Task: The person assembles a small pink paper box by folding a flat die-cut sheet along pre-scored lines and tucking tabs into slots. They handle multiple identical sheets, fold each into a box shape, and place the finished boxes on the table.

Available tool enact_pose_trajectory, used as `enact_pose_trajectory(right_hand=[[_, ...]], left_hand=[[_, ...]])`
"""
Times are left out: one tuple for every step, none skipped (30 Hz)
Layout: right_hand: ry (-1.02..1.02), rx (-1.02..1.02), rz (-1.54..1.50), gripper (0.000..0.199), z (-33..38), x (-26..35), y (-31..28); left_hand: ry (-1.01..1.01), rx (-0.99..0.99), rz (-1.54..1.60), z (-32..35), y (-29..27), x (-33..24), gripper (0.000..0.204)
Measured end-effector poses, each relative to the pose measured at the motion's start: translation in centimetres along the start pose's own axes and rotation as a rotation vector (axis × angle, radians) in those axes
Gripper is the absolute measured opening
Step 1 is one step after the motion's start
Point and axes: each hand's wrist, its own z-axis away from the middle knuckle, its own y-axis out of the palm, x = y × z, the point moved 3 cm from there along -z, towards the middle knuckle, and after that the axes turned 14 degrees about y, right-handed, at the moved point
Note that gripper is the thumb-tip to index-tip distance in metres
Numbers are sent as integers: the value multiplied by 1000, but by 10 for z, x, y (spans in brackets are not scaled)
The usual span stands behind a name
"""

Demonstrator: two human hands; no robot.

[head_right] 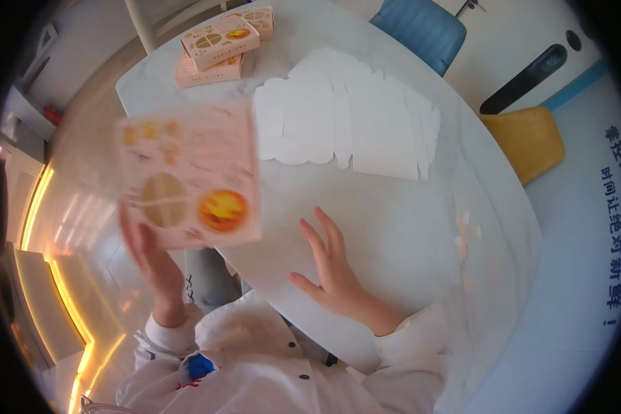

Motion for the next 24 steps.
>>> enact_pose_trajectory(right_hand=[[21,-1,-18,78,2,0,-1],[41,5,-42,75,2,0,-2],[19,-5,-13,73,2,0,-1],[0,-16,17,72,1,0,-1],[-21,-25,48,70,0,1,-2],[-23,-34,46,70,0,3,0],[-23,-43,44,70,-1,4,1],[-30,-51,38,69,-1,8,3],[-38,-48,42,70,-2,8,5],[-47,-48,46,70,-3,7,8],[-42,-60,63,70,-3,3,5],[-39,-70,68,69,-3,3,1],[-41,-75,68,69,-2,3,1],[-46,-78,66,69,-1,3,0],[-41,-80,62,69,0,2,-1],[-39,-76,56,69,0,2,-1],[-37,-69,50,68,0,2,0],[-35,-75,45,68,0,1,1],[-36,-80,35,68,0,1,2],[-35,-86,27,68,-1,1,1],[-41,-99,38,68,-2,0,0],[-39,-114,52,67,-1,-2,-2],[-42,-125,61,66,-1,-2,-3],[-39,-127,50,65,-1,-1,-1]], left_hand=[[57,-118,104,-20,3,-5,57],[111,-236,200,-44,6,-8,56],[164,-199,251,-68,15,-15,55],[214,-160,303,-93,28,-17,54],[229,-139,268,-119,40,-3,53],[245,-118,229,-146,52,14,51],[216,-109,247,-171,70,31,45],[98,-70,203,-200,77,58,42],[36,-46,181,-215,87,78,39],[-12,-11,145,-228,88,109,49],[-133,-22,96,-223,99,125,54],[-251,-33,48,-218,107,133,58],[-367,-45,-10,-212,110,142,63],[-336,-56,-71,-203,107,149,68],[-305,-61,-131,-190,103,155,72],[-289,-60,-115,-178,99,151,67],[-275,-60,-101,-162,94,147,62],[-186,-13,-114,-147,94,142,56],[-93,32,-132,-134,93,134,51],[7,250,-110,-121,100,123,46],[107,469,-84,-110,110,110,42],[274,721,-140,-100,126,89,48],[448,968,-202,-90,139,70,55],[614,1016,-367,-79,144,70,58]])
